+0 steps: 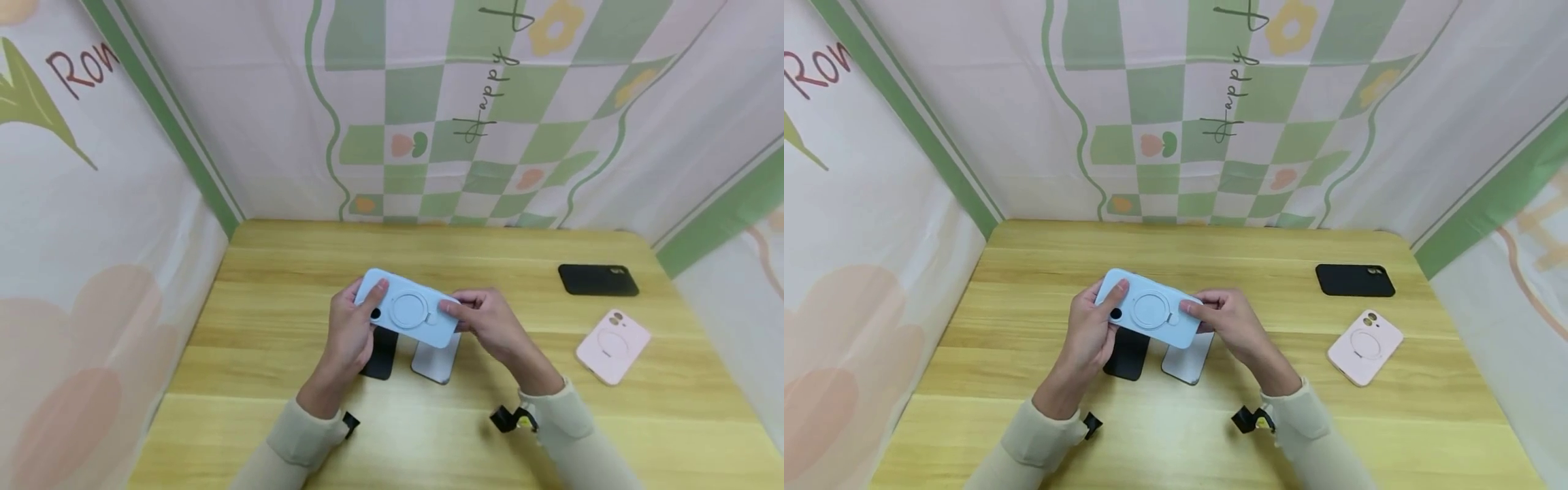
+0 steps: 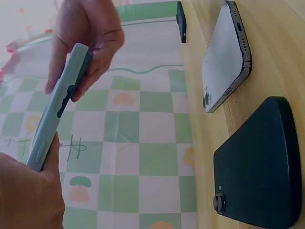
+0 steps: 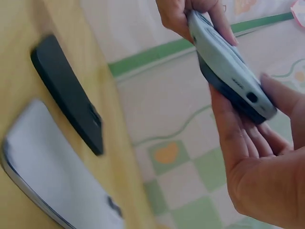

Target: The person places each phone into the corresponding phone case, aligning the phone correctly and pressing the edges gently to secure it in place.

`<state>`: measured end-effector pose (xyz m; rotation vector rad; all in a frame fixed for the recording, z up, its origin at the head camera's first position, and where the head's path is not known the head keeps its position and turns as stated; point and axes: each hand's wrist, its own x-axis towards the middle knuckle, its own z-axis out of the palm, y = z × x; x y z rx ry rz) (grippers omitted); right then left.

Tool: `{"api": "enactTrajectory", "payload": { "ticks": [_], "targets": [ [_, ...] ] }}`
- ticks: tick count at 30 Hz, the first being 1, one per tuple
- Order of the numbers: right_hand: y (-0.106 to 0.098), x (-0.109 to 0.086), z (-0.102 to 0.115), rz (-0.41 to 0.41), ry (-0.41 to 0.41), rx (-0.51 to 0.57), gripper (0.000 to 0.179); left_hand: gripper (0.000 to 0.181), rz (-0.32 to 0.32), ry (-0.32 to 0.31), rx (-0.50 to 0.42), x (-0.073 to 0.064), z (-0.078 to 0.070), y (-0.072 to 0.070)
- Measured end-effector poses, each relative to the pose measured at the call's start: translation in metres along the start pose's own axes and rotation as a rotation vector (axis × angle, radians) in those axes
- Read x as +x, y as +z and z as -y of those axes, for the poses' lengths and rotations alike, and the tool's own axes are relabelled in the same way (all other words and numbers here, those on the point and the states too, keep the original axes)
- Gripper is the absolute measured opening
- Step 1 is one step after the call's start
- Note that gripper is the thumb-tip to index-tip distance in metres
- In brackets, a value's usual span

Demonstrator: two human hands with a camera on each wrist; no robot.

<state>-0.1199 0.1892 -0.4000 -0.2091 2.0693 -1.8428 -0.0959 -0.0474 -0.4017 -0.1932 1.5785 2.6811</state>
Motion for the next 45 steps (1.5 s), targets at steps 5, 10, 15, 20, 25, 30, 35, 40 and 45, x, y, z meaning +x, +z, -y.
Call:
{"api": "enactTrajectory", "payload": {
  "ticks": [5, 10, 15, 20, 25, 30, 35, 40, 45],
  "targets": [
    [0.002, 0.001, -0.007, -0.025, 0.006, 0.138, 0.03, 0.032, 0.014, 0.022, -0.013, -0.001, -0.001, 0.0],
    [-0.001, 0.0, -0.007, -0.031, -0.009, 0.093, 0.034, 0.034, 0.018, 0.011, -0.028, -0.001, 0.0, 0.0],
    [-0.002, 0.0, -0.006, -0.024, -0.027, 0.099, 0.024, 0.038, 0.025, 0.001, -0.039, 0.0, 0.001, 0.0],
    [-0.003, 0.0, -0.01, 0.016, -0.033, 0.183, 0.022, 0.035, 0.024, -0.005, -0.049, 0.0, 0.002, 0.0],
    [-0.007, 0.002, -0.016, 0.1, -0.055, 0.269, 0.029, 0.034, 0.04, -0.011, -0.035, -0.001, 0.003, -0.001],
    [-0.013, 0.006, -0.024, 0.222, -0.118, 0.363, 0.035, 0.034, 0.079, -0.034, 0.008, -0.002, 0.003, -0.003],
    [-0.016, 0.006, -0.029, 0.328, -0.144, 0.443, 0.038, 0.036, 0.119, -0.04, 0.061, -0.001, 0.005, -0.007],
    [-0.012, 0.004, -0.025, 0.292, -0.124, 0.442, 0.037, 0.036, 0.122, -0.028, 0.069, 0.0, 0.006, -0.009],
    [-0.001, 0.002, -0.019, 0.095, -0.04, 0.37, 0.029, 0.035, 0.072, -0.026, 0.017, 0.001, 0.007, -0.008]
  ]
}}
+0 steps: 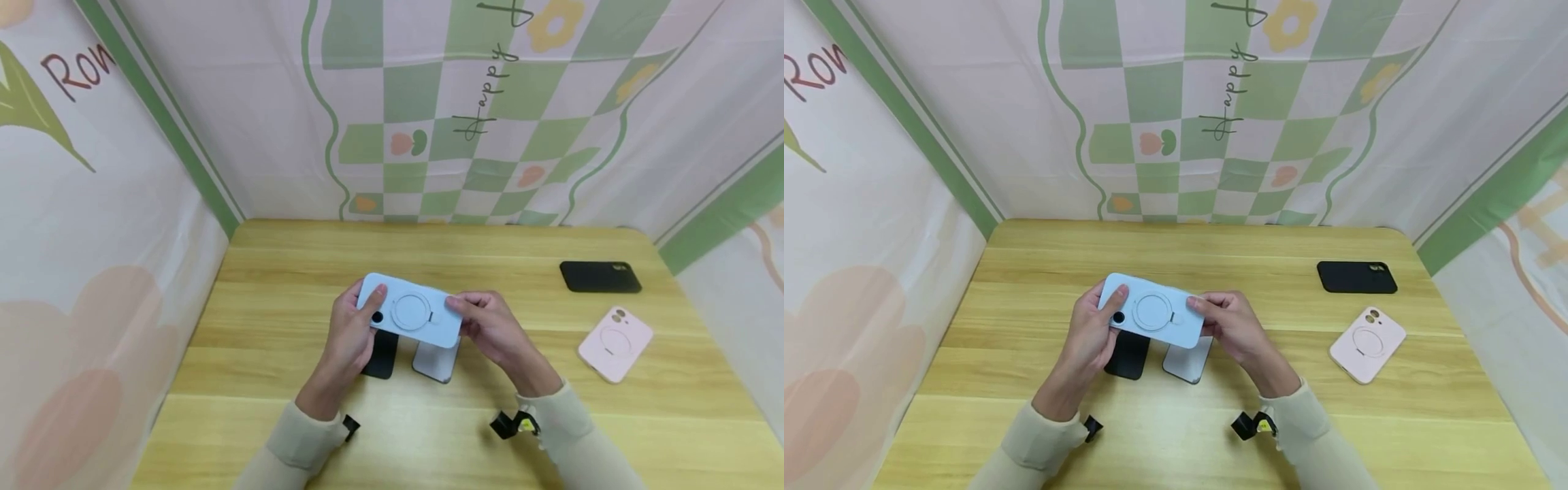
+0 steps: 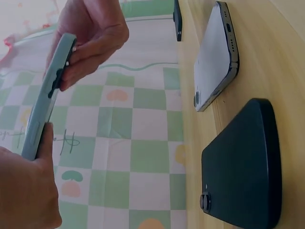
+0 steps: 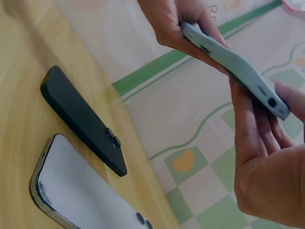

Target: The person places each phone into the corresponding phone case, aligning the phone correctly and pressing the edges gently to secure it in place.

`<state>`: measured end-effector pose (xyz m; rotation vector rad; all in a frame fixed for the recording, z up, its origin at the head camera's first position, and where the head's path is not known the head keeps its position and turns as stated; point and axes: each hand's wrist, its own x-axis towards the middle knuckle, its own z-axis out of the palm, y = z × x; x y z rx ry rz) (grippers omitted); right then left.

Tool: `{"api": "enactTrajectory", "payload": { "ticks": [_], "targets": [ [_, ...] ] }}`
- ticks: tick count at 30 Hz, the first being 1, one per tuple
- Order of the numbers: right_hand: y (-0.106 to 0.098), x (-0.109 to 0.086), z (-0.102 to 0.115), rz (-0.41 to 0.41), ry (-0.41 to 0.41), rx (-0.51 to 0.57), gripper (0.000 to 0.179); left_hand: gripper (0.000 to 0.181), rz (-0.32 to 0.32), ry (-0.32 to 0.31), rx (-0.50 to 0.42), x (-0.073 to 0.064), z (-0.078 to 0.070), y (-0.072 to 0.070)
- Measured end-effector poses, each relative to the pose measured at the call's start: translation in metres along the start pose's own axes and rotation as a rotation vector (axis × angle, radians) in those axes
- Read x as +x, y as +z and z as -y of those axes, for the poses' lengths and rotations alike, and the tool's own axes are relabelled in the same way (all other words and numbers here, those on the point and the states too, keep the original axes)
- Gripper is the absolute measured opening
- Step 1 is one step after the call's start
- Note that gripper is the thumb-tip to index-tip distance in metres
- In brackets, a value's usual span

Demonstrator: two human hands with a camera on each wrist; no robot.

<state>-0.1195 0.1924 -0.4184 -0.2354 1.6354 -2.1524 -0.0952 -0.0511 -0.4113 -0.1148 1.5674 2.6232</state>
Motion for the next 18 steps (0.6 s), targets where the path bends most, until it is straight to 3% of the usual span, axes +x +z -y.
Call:
{"api": "enactTrajectory", "payload": {
  "ticks": [3, 6, 12, 18],
  "targets": [
    [0.006, -0.001, 0.0, -0.104, 0.039, -0.025, 0.024, 0.035, -0.032, 0.012, -0.029, 0.0, 0.001, 0.001],
    [0.01, -0.002, -0.002, -0.144, 0.062, -0.044, 0.02, 0.035, -0.058, 0.031, -0.049, 0.001, 0.003, 0.003],
    [0.016, -0.003, -0.007, -0.116, 0.078, -0.039, 0.016, 0.033, -0.115, 0.051, -0.077, 0.002, 0.002, 0.004],
    [0.016, -0.004, -0.01, -0.091, 0.077, -0.015, 0.022, 0.036, -0.13, 0.043, -0.078, 0.003, 0.002, 0.004]
  ]
}}
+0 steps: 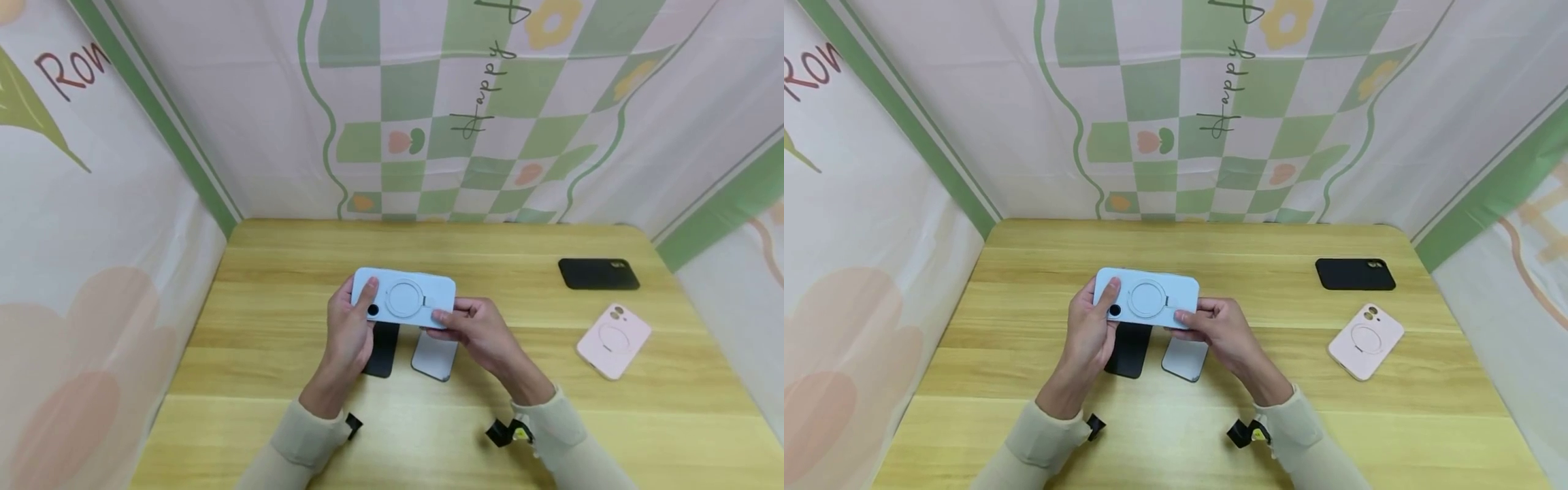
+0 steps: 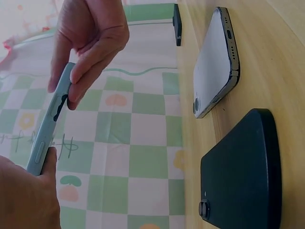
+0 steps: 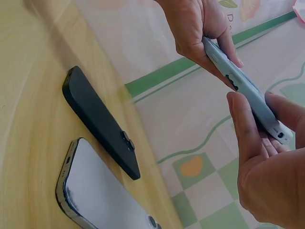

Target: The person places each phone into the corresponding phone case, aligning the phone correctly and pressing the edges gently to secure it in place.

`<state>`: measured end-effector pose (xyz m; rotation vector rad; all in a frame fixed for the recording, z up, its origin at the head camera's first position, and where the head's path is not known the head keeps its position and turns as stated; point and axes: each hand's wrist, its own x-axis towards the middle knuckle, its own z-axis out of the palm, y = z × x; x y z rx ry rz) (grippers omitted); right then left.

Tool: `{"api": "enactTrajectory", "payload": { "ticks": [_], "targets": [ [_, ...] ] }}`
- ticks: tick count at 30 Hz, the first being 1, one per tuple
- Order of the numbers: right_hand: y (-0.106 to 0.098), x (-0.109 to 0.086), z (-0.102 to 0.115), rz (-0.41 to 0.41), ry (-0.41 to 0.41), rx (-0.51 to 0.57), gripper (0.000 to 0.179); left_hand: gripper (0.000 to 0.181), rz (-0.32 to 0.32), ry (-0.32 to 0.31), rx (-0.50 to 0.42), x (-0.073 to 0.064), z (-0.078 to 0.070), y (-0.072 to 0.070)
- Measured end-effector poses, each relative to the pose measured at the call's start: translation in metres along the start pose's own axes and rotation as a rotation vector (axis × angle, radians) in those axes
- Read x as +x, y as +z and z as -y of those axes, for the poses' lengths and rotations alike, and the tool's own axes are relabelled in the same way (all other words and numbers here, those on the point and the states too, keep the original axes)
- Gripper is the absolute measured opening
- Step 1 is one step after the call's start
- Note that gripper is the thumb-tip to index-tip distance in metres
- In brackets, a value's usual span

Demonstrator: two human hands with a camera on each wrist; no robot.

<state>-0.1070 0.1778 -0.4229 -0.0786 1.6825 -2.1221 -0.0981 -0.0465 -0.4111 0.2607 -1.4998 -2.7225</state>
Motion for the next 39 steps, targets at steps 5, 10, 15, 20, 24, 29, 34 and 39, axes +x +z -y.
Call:
{"api": "enactTrajectory", "payload": {
  "ticks": [5, 10, 15, 20, 24, 29, 34, 39],
  "targets": [
    [-0.001, -0.001, -0.001, 0.028, 0.007, -0.001, 0.035, 0.034, -0.015, -0.015, -0.011, 0.001, -0.001, 0.0],
    [-0.001, -0.002, -0.001, 0.038, -0.01, -0.033, 0.041, 0.036, -0.017, -0.045, -0.032, 0.002, -0.002, -0.001],
    [-0.001, -0.003, -0.001, 0.039, -0.027, -0.047, 0.042, 0.037, -0.01, -0.062, -0.03, 0.003, -0.004, -0.001],
    [0.004, -0.004, -0.002, 0.009, -0.033, -0.002, 0.038, 0.038, -0.003, -0.044, -0.041, 0.003, -0.003, -0.001],
    [0.01, -0.004, -0.002, -0.025, -0.04, 0.035, 0.037, 0.037, -0.034, -0.034, -0.094, 0.003, -0.002, 0.001],
    [0.018, -0.002, -0.003, -0.057, -0.061, 0.077, 0.044, 0.039, -0.06, -0.029, -0.131, 0.005, 0.001, 0.003],
    [0.023, 0.0, -0.004, -0.091, -0.072, 0.113, 0.043, 0.039, -0.052, -0.062, -0.115, 0.006, 0.007, 0.004],
    [0.024, 0.003, -0.002, -0.097, -0.065, 0.058, 0.043, 0.041, -0.043, -0.066, -0.103, 0.007, 0.009, 0.002]
  ]
}}
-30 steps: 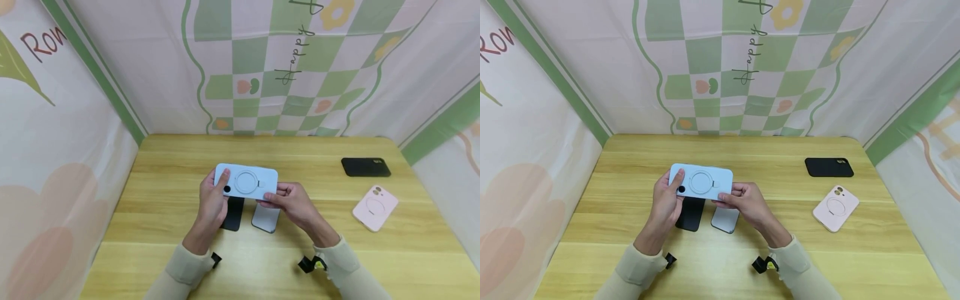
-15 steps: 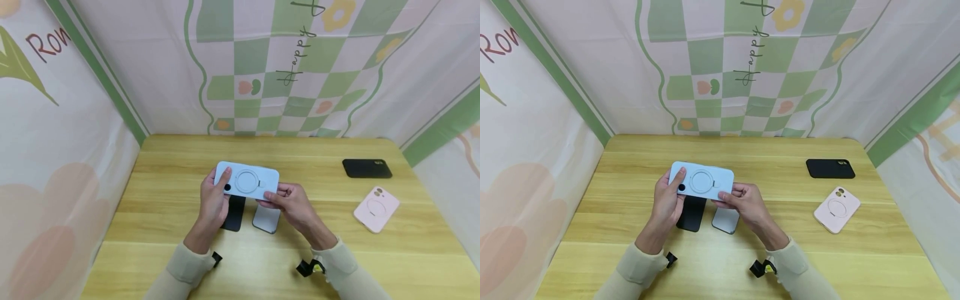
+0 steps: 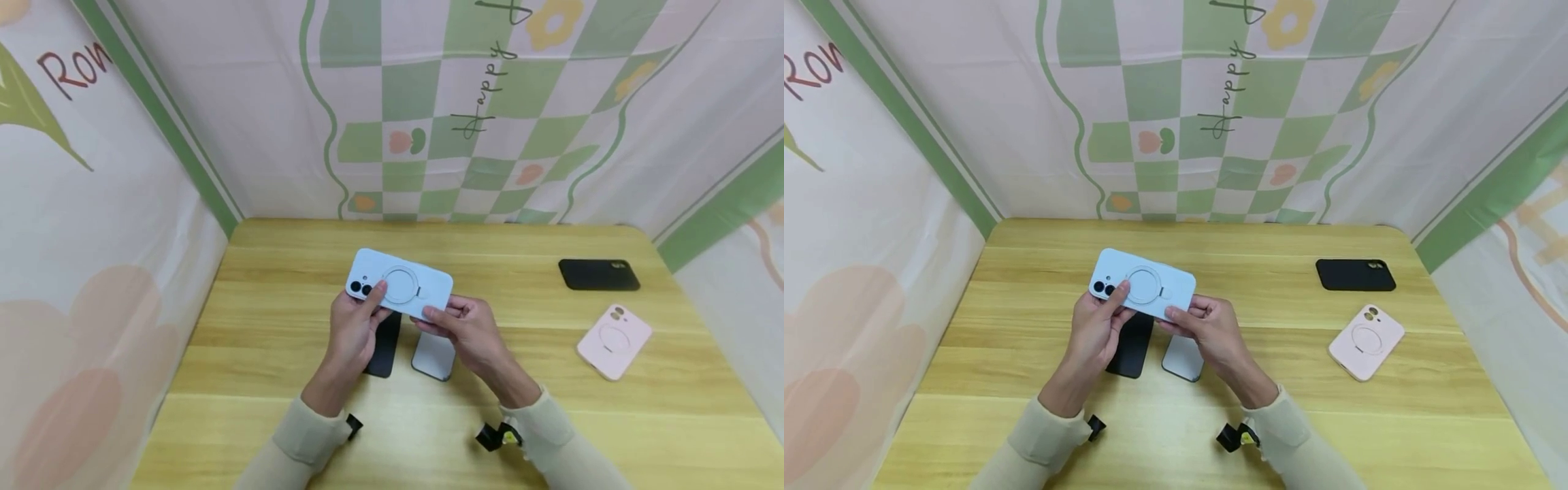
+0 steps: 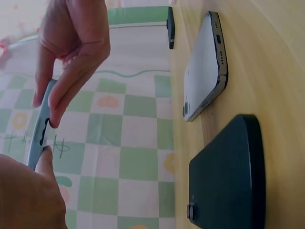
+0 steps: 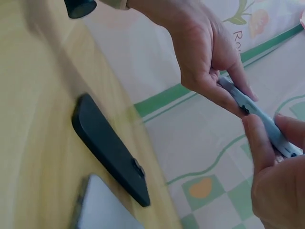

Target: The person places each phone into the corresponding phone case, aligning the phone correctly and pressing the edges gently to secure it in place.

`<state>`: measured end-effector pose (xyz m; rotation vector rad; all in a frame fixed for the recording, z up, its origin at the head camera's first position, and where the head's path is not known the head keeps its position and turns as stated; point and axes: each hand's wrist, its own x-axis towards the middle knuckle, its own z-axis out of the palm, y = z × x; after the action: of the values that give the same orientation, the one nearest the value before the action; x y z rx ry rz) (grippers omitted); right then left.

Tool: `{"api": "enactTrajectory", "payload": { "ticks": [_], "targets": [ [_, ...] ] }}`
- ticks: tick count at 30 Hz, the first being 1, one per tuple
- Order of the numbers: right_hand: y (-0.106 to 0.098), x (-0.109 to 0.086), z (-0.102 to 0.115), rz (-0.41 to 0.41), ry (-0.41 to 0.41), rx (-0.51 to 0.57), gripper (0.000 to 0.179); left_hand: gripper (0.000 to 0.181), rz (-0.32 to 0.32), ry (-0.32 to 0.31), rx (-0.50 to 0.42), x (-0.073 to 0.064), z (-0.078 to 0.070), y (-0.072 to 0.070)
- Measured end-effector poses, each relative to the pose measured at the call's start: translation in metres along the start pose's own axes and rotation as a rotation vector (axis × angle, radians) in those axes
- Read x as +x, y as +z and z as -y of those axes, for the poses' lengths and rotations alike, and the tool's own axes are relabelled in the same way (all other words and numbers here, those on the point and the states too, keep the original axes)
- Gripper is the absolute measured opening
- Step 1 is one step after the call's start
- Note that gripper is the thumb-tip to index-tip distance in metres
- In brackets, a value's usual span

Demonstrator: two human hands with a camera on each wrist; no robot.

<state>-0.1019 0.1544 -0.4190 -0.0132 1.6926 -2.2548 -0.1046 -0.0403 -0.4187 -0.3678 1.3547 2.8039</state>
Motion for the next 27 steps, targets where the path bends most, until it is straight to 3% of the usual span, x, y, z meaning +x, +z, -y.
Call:
{"api": "enactTrajectory", "payload": {
  "ticks": [7, 10, 16, 20, 27],
  "targets": [
    [-0.008, 0.01, 0.015, 0.009, 0.032, -0.241, 0.033, 0.04, 0.047, -0.041, 0.114, -0.001, -0.009, -0.01],
    [-0.014, 0.016, 0.022, 0.068, 0.042, -0.348, 0.032, 0.039, 0.096, -0.068, 0.203, -0.001, -0.013, -0.017],
    [-0.02, 0.026, 0.028, 0.262, 0.073, -0.581, 0.027, 0.038, 0.198, -0.121, 0.349, 0.001, -0.022, -0.032],
    [-0.017, 0.03, 0.025, 0.331, 0.105, -0.614, 0.024, 0.039, 0.199, -0.145, 0.364, 0.002, -0.024, -0.04],
    [-0.011, 0.031, 0.021, 0.346, 0.119, -0.549, 0.022, 0.038, 0.183, -0.142, 0.369, 0.005, -0.03, -0.048]
  ]
}}
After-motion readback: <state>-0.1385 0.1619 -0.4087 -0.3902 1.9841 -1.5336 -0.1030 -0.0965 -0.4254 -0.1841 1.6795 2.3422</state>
